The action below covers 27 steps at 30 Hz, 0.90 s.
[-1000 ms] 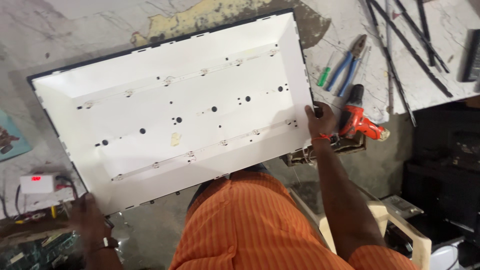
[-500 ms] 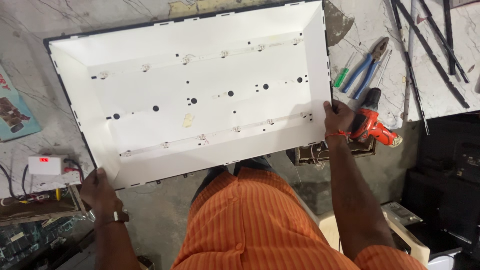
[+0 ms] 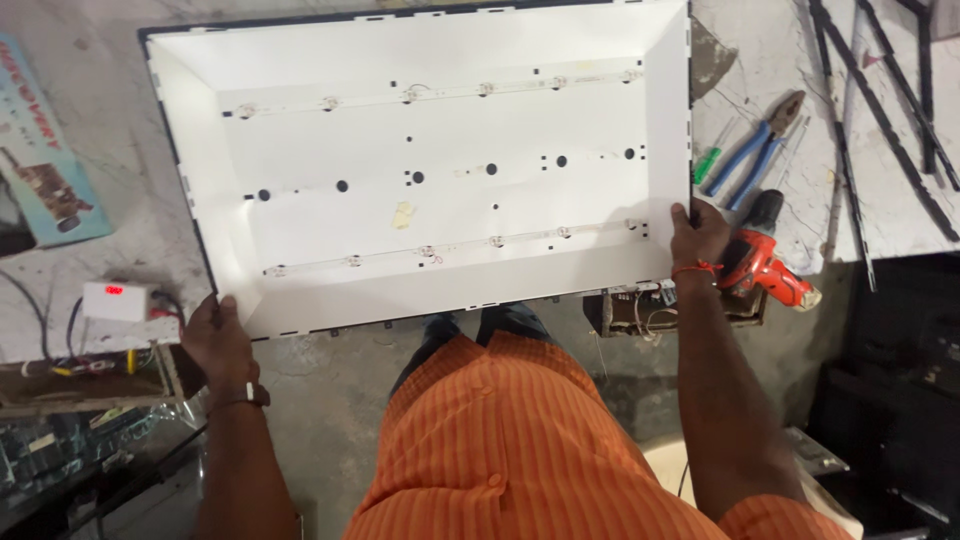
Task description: The person installs LED light strips into a white rectangular fixture. They connect wires to the strips, test the lights, and then remove one strip from the fixture.
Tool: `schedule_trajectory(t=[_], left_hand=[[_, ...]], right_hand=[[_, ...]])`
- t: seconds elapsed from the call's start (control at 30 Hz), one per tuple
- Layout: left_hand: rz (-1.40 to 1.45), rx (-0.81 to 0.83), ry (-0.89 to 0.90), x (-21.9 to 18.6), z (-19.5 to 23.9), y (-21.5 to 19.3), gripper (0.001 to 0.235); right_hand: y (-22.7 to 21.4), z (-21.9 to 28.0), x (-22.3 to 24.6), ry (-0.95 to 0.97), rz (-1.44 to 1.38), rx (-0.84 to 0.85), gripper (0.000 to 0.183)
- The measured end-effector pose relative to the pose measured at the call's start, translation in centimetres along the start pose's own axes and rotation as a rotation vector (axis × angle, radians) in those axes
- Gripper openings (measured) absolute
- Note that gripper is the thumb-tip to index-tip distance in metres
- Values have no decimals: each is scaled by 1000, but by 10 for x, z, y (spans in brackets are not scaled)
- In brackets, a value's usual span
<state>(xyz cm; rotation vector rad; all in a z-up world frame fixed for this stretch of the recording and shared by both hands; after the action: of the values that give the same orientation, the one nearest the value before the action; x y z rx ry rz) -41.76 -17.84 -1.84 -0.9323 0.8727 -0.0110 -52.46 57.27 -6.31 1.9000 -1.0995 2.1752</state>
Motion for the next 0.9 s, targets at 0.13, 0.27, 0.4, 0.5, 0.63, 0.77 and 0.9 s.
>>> schedule_trajectory(t=[0.13,0.27,0.4,0.5,0.63,0.77,0.9], left_hand=[[-91,1,169,1,-3,-3,21],[-3,12,176,3,0,1,22],[-26,-43,439,-2,15,-3,26],[-5,0,356,5,22,-4,23],[203,78,105,24,32,-6,25],[265,95,75,31,36,-6,27],[232,75,52,32,38,-8,26]], right_hand=[[1,1,3,18,-9,29,24],[0,-1,1,-17,9,38,28],[-6,8,-1,-151,115,109,36],[-14,14,-4,-171,173,137,42],[-31,28,-13,-154,272,94,47],[-41,45,-17,-111,225,65,52],[-38,73,6,-110,375,-86,60]])
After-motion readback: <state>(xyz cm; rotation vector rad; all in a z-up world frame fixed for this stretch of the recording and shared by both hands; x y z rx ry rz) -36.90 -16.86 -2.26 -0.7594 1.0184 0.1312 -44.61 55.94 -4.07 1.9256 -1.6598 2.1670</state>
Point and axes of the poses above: each hand's wrist, its own z-axis away from the middle knuckle, its own y-axis out of the palm, x = y × z, the point moved 4 cm from there along -z, towards the middle knuckle, and after that the axes turned 14 degrees about -z, right-handed, at the moved point
